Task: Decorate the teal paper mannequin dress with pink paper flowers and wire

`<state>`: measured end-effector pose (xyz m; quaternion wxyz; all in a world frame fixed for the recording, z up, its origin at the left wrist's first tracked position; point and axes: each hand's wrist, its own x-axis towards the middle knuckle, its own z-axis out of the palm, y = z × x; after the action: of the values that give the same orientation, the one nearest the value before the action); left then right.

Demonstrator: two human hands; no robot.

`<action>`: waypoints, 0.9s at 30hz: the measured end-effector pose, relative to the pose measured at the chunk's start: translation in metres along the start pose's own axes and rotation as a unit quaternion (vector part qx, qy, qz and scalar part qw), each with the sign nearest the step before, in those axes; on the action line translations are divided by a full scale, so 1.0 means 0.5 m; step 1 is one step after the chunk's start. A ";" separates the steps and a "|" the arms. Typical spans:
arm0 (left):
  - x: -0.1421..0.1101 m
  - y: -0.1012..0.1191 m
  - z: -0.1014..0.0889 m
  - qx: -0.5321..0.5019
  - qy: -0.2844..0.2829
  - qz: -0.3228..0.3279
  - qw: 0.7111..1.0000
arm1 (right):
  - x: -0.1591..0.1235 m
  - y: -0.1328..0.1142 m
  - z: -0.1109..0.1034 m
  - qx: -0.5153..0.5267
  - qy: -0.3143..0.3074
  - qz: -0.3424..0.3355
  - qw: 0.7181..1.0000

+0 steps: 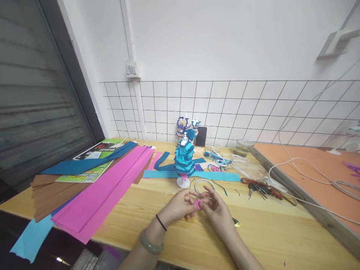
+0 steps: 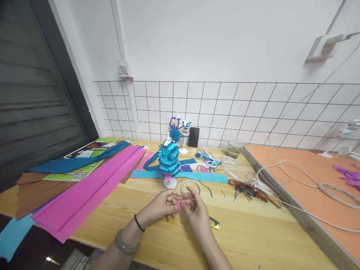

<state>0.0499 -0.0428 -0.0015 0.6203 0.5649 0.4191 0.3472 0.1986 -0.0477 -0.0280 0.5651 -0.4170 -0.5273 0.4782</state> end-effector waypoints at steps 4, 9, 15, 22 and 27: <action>-0.002 -0.001 0.001 0.013 0.001 0.003 1.000 | -0.001 0.002 0.003 -0.003 -0.002 -0.018 1.000; 0.002 -0.004 -0.004 0.012 0.040 0.003 0.999 | -0.008 0.009 -0.005 -0.077 0.018 -0.062 0.995; -0.020 -0.013 -0.017 0.039 0.163 -0.002 0.986 | -0.020 0.003 -0.012 -0.210 0.024 -0.105 0.972; -0.114 -0.030 -0.132 0.153 0.270 0.029 0.950 | -0.028 0.002 -0.014 -0.244 0.011 -0.106 0.964; -0.185 -0.027 -0.233 0.233 0.366 0.008 0.901 | -0.034 -0.005 -0.010 -0.257 -0.012 -0.107 0.960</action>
<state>-0.0947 -0.0804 -0.0045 0.2711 0.5297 0.6811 0.4268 0.2042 -0.0646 -0.0296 0.4804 -0.4840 -0.6804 0.2683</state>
